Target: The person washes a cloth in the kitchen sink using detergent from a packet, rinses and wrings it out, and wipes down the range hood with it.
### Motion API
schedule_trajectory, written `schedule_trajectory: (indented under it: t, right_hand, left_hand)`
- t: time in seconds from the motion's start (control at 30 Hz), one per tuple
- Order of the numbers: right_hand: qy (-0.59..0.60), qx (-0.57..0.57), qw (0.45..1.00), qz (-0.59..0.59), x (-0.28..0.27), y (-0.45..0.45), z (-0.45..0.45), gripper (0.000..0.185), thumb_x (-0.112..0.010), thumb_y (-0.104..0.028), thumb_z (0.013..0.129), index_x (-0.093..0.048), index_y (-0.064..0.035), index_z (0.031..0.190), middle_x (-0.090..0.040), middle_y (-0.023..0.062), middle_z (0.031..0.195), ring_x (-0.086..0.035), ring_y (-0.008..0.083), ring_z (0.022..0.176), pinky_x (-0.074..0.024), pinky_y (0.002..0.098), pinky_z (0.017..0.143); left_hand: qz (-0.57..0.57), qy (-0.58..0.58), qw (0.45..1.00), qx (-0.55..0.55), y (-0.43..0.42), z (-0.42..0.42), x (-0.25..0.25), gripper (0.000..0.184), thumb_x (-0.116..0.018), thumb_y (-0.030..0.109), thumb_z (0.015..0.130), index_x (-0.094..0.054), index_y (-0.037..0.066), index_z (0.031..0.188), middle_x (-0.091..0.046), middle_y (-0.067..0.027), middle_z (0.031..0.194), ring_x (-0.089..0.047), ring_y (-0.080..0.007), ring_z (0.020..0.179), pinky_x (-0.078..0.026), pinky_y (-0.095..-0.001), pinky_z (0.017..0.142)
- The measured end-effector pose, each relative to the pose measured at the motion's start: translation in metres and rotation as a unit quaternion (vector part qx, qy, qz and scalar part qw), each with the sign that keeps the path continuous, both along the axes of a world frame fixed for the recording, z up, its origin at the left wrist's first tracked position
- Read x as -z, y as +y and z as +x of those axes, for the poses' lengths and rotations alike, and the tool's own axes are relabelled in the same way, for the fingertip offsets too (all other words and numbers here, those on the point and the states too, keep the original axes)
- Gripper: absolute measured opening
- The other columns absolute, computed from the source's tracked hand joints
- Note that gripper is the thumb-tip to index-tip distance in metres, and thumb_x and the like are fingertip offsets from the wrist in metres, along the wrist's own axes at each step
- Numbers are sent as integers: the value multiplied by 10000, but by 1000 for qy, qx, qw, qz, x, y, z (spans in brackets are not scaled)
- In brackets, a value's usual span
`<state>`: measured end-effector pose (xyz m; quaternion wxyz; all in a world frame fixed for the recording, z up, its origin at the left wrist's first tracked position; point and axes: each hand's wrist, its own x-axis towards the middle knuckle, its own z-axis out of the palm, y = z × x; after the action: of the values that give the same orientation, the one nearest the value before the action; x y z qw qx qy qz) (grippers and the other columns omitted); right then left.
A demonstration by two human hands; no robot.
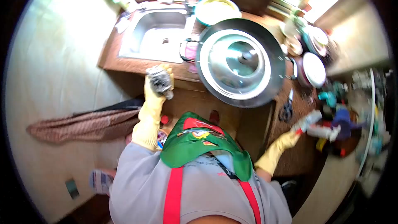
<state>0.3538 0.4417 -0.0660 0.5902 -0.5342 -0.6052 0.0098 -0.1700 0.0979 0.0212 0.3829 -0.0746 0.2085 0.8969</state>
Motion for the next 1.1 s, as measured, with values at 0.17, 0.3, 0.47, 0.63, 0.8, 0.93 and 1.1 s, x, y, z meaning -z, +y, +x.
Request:
schedule_trajectory:
  t: [0.17, 0.3, 0.47, 0.63, 0.8, 0.93, 1.1]
  right_hand:
    - [44, -10, 999, -17, -21, 19, 3, 319, -637, -136, 1014, -680, 96, 1228, -730, 207, 1171, -718, 272, 994, -568, 358, 899]
    - [22, 1, 999, -37, -109, 2, -75, 319, -634, -143, 1022, -673, 104, 1220, -708, 222, 1230, -687, 261, 1059, -533, 352, 951]
    - [-20, -97, 995, -21, -130, -11, -148, 324, -641, -169, 1022, -679, 66, 1242, -682, 222, 1279, -667, 248, 1107, -530, 360, 973]
    - [-5, -204, 974, -97, -141, -58, -248, 608, -734, 23, 861, -606, -179, 1421, -643, 194, 1094, -654, 328, 869, -545, 403, 761]
    - [135, -345, 903, -220, -169, -133, -387, 451, -751, -55, 896, -628, -50, 1329, -673, 127, 1081, -656, 243, 909, -553, 368, 751]
    - [276, -384, 835, -282, -196, -191, -489, 283, -692, -115, 986, -667, 44, 1219, -676, 109, 1237, -650, 182, 1063, -538, 343, 939]
    - [244, -465, 768, -367, -187, -224, -539, 343, -656, -72, 1002, -633, 9, 1335, -652, 96, 1333, -615, 196, 1193, -476, 362, 1058]
  left_hand:
    - [38, 120, 990, 62, -9, -71, 33, 492, -461, 470, 1042, -646, 38, 1189, -708, -140, 1095, -679, -303, 1015, -572, -450, 899]
    - [-124, 0, 987, -106, 18, -125, 33, 457, -447, 459, 1066, -624, 83, 1255, -689, -121, 1168, -683, -302, 1031, -590, -458, 863]
    - [-224, 23, 964, -140, 32, -222, 49, 382, -569, 372, 1033, -647, 58, 1235, -685, -115, 1199, -661, -276, 1097, -558, -419, 940]
    - [-446, 388, 806, 5, 43, -307, 52, 289, -633, 300, 998, -694, 70, 1162, -703, -107, 1154, -672, -248, 1038, -554, -381, 905]
    - [-545, 794, 266, -28, 61, -370, 47, 197, -698, 227, 964, -742, 81, 1088, -721, -99, 1109, -683, -221, 980, -550, -344, 870]
    - [-441, 567, 694, 59, 70, -400, 54, 203, -707, 194, 950, -754, 106, 1127, -764, -91, 1072, -722, -211, 919, -551, -290, 867]
    - [-479, 631, 607, 62, 83, -447, 34, 181, -665, 175, 959, -754, 129, 1109, -756, -53, 953, -711, -201, 848, -548, -325, 795]
